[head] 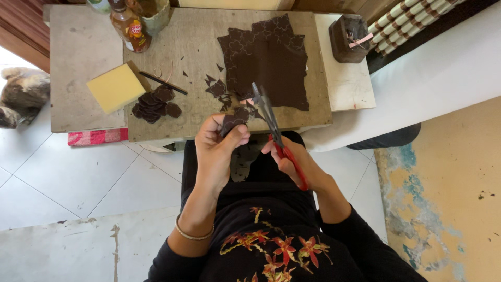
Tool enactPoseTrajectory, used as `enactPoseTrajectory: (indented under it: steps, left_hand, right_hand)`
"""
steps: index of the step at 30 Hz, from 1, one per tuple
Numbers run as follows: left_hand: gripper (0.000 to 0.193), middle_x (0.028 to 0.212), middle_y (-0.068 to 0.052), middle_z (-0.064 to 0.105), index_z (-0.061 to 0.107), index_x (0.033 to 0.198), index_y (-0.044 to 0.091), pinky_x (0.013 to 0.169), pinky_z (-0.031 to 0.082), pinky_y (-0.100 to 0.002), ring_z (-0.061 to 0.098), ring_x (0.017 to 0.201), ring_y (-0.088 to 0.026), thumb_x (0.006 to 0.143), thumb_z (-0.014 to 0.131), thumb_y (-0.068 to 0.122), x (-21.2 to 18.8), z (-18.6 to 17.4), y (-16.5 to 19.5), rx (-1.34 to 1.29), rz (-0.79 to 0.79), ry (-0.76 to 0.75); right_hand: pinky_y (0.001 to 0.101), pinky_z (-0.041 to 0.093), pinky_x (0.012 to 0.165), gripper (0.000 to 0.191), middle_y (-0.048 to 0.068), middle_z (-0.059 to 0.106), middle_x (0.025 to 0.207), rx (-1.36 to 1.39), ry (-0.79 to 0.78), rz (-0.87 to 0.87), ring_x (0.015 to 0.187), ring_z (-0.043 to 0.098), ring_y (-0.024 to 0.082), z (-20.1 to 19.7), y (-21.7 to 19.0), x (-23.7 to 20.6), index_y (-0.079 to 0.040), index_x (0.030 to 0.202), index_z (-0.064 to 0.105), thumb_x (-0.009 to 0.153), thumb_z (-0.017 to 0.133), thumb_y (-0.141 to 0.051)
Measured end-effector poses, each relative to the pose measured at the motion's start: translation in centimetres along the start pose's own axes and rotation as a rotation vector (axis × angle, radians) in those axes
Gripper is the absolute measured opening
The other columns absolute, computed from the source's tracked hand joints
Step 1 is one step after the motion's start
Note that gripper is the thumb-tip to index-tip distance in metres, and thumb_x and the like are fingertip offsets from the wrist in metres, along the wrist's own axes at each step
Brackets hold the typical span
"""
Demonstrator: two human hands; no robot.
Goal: The person sits at a low table and uses red-handled scissors to cut cloud-shaped pieces from a dark patterned fabric. They hold the fabric with one hand and cut along the outlines, placing finished pieces on the table.
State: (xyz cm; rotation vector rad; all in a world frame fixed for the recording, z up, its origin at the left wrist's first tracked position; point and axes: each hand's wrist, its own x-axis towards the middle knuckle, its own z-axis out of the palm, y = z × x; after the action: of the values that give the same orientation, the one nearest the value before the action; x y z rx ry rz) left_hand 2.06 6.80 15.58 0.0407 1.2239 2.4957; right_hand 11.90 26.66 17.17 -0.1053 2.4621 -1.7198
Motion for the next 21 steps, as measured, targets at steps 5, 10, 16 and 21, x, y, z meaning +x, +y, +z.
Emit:
enactPoseTrajectory:
  steps: [5, 10, 16, 21]
  left_hand:
    - [0.007, 0.082, 0.001, 0.068, 0.072, 0.1, 0.003, 0.064, 0.049, -0.02, 0.059, 0.071, -0.005, 0.093, 0.075, 0.002, -0.6, -0.1, 0.8, 0.12, 0.009, -0.079]
    - [0.004, 0.081, 0.006, 0.068, 0.074, 0.095, 0.003, 0.063, 0.045, -0.018, 0.056, 0.071, -0.001, 0.091, 0.075, 0.002, -1.3, 0.1, 1.9, 0.26, 0.008, -0.092]
    - [0.003, 0.077, 0.007, 0.065, 0.074, 0.09, 0.003, 0.06, 0.041, -0.018, 0.051, 0.068, 0.0, 0.091, 0.076, 0.004, -1.8, 0.6, 2.3, 0.304, 0.05, -0.068]
    - [0.007, 0.069, 0.005, 0.062, 0.072, 0.085, 0.003, 0.053, 0.039, -0.019, 0.051, 0.059, -0.002, 0.09, 0.078, 0.004, -1.9, 0.9, 2.2, 0.31, 0.043, -0.032]
  right_hand:
    - [0.0271, 0.041, 0.061, 0.093, -0.002, 0.05, 0.079, -0.123, -0.079, -0.085, 0.07, 0.05, 0.01, -1.0, -1.3, 0.1, -0.006, 0.119, 0.062, 0.083, 0.047, -0.091]
    - [0.0272, 0.041, 0.06, 0.095, -0.002, 0.049, 0.075, -0.135, -0.136, -0.113, 0.067, 0.049, 0.01, -0.8, -1.4, 0.0, -0.007, 0.118, 0.063, 0.081, 0.046, -0.093]
    - [0.0271, 0.039, 0.057, 0.099, -0.003, 0.048, 0.07, -0.113, -0.144, -0.113, 0.062, 0.048, 0.01, -0.1, -1.3, 0.1, -0.006, 0.113, 0.062, 0.08, 0.038, -0.095]
    - [0.0279, 0.041, 0.059, 0.1, -0.002, 0.049, 0.075, -0.035, -0.159, -0.135, 0.066, 0.05, 0.011, 0.4, -1.8, 0.1, -0.003, 0.115, 0.059, 0.082, 0.039, -0.095]
